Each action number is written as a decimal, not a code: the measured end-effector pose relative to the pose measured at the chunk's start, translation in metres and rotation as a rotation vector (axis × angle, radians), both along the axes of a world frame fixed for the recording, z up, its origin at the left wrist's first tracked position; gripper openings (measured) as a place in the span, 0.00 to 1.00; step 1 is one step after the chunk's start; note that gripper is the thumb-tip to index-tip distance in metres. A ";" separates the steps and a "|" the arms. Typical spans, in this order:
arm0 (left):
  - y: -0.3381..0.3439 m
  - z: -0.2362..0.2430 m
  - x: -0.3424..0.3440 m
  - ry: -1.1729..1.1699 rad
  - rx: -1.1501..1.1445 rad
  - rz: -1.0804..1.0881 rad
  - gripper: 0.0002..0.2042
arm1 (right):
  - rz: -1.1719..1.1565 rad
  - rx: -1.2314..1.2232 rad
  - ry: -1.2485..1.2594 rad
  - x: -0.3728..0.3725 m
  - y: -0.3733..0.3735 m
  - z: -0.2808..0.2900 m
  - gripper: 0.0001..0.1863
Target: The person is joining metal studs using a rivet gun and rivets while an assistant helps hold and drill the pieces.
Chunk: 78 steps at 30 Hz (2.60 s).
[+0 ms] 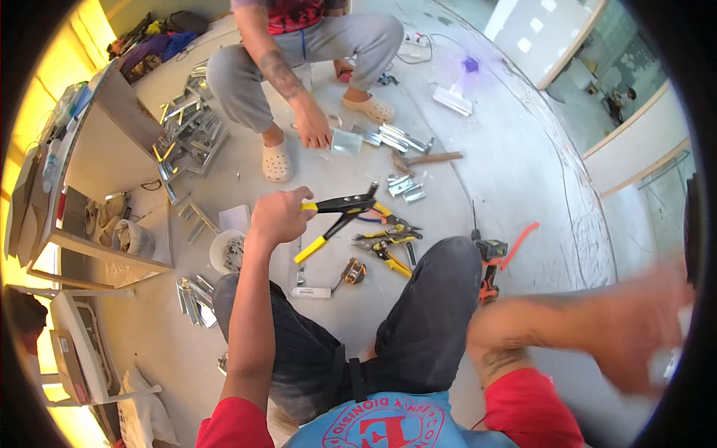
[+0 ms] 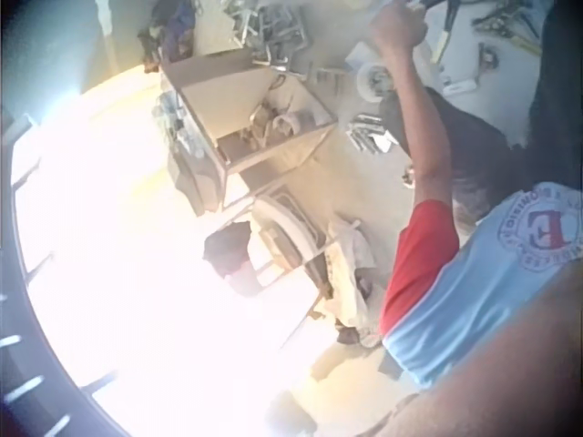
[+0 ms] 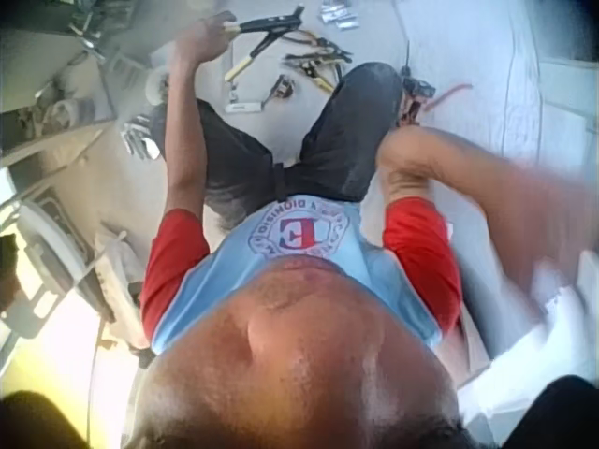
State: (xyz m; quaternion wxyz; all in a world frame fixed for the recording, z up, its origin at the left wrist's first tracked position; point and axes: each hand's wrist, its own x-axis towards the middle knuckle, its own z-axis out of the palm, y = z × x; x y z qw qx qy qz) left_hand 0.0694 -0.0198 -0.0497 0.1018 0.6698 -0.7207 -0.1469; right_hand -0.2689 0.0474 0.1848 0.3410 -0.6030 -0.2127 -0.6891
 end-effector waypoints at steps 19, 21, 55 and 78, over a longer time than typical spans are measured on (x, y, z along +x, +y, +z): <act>0.010 0.016 -0.055 0.858 -0.119 -0.099 0.10 | 0.665 0.951 0.279 0.104 -0.099 -0.250 0.41; 0.007 0.012 -0.066 0.941 -0.081 -0.086 0.11 | 0.737 0.969 0.262 0.095 -0.101 -0.250 0.35; 0.142 -0.134 0.102 1.205 -0.179 0.774 0.20 | 0.343 1.039 -0.253 0.007 -0.093 -0.189 0.15; 0.268 -0.058 -0.046 1.204 0.082 0.189 0.19 | 0.242 0.805 -0.185 -0.050 0.009 -0.121 0.23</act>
